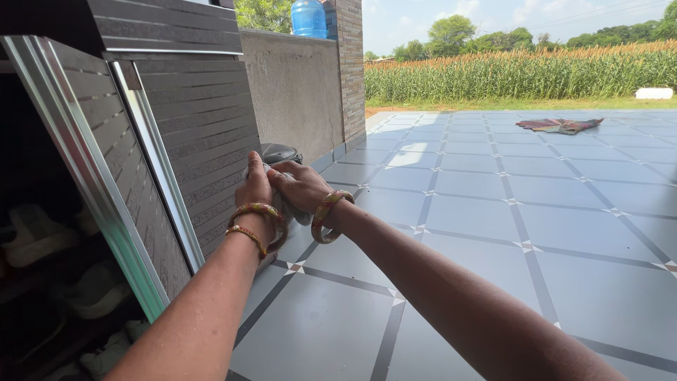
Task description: The person wipes the top of a wooden cabinet with a cloth, opens a drawer to rearrange socks, removes several pairs of shoes from the lower shelves, and then wipes the interior shelves with a cloth.
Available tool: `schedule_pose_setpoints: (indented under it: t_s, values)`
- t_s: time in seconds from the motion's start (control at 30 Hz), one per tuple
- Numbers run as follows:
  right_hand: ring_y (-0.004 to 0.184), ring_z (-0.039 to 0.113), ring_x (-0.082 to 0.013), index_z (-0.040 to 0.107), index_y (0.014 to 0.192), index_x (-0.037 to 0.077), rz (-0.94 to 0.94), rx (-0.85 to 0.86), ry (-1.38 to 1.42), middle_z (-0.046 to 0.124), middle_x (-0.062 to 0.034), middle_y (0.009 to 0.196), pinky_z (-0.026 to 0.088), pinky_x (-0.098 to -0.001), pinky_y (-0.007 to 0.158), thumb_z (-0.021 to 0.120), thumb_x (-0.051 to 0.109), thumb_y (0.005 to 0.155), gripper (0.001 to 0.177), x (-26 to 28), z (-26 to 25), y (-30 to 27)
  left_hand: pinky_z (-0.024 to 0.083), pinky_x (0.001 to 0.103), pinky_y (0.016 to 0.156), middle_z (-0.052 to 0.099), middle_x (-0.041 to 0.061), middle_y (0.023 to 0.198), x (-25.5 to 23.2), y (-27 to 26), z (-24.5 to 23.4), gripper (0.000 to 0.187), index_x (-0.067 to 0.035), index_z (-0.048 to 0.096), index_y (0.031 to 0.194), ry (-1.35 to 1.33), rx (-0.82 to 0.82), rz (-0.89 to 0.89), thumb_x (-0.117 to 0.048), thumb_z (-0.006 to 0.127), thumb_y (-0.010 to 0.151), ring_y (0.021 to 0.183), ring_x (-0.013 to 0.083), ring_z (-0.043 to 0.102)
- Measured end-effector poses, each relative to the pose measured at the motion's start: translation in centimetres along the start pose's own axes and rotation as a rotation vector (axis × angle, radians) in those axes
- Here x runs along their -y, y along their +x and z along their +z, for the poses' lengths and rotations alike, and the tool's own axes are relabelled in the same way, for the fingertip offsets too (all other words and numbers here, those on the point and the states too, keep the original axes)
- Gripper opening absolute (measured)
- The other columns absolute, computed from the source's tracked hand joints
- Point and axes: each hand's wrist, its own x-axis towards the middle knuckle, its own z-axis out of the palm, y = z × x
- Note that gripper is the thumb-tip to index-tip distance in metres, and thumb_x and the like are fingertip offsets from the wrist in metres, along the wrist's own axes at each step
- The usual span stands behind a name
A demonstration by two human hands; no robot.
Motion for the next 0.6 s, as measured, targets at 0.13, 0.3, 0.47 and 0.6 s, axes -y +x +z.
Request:
schedule_pose_setpoints:
  t_s: [0.13, 0.3, 0.47, 0.6]
  values:
    - [0.124, 0.065, -0.026, 0.054, 0.142, 0.007, -0.009, 0.078, 0.214, 0.067, -0.019, 0.132, 0.052, -0.0363, 0.103, 0.048, 0.044, 0.1, 0.056, 0.0, 0.1, 1.0, 0.056, 0.037, 0.099, 0.067, 0.018, 0.134, -0.7, 1.2, 0.9, 0.073, 0.001, 0.065, 0.128, -0.116, 0.001, 0.025, -0.06, 0.06, 0.089, 0.119, 0.029, 0.069]
    - [0.123, 0.066, -0.0262, 0.053, 0.144, 0.005, -0.007, 0.053, 0.102, 0.067, -0.0199, 0.131, 0.051, -0.0359, 0.103, 0.049, 0.039, 0.1, 0.055, -0.7, -0.5, 1.7, 0.059, 0.04, 0.094, 0.07, 0.021, 0.126, 0.2, 2.2, 2.2, 0.067, 0.007, 0.067, 0.121, -0.048, -0.122, -0.015, -0.05, 0.073, 0.087, 0.111, 0.0305, 0.073]
    - [0.122, 0.066, -0.0257, 0.053, 0.145, 0.008, 0.078, 0.042, 0.027, 0.067, -0.0196, 0.132, 0.052, -0.0353, 0.103, 0.054, 0.032, 0.098, 0.053, -3.0, -0.2, 1.1, 0.061, 0.04, 0.09, 0.073, 0.019, 0.119, 1.1, 0.9, 2.8, 0.058, 0.003, 0.069, 0.12, 0.174, -0.163, -0.096, -0.045, 0.076, 0.087, 0.106, 0.0305, 0.075]
    - [0.12, 0.068, -0.0244, 0.058, 0.141, 0.009, 0.104, 0.016, -0.022, 0.07, -0.0161, 0.129, 0.052, -0.0359, 0.102, 0.057, 0.031, 0.096, 0.05, -5.8, 0.2, -0.7, 0.061, 0.043, 0.088, 0.074, 0.019, 0.116, 3.2, -0.4, 3.0, 0.046, -0.002, 0.071, 0.12, 0.368, -0.137, -0.134, -0.04, 0.07, 0.094, 0.105, 0.034, 0.074]
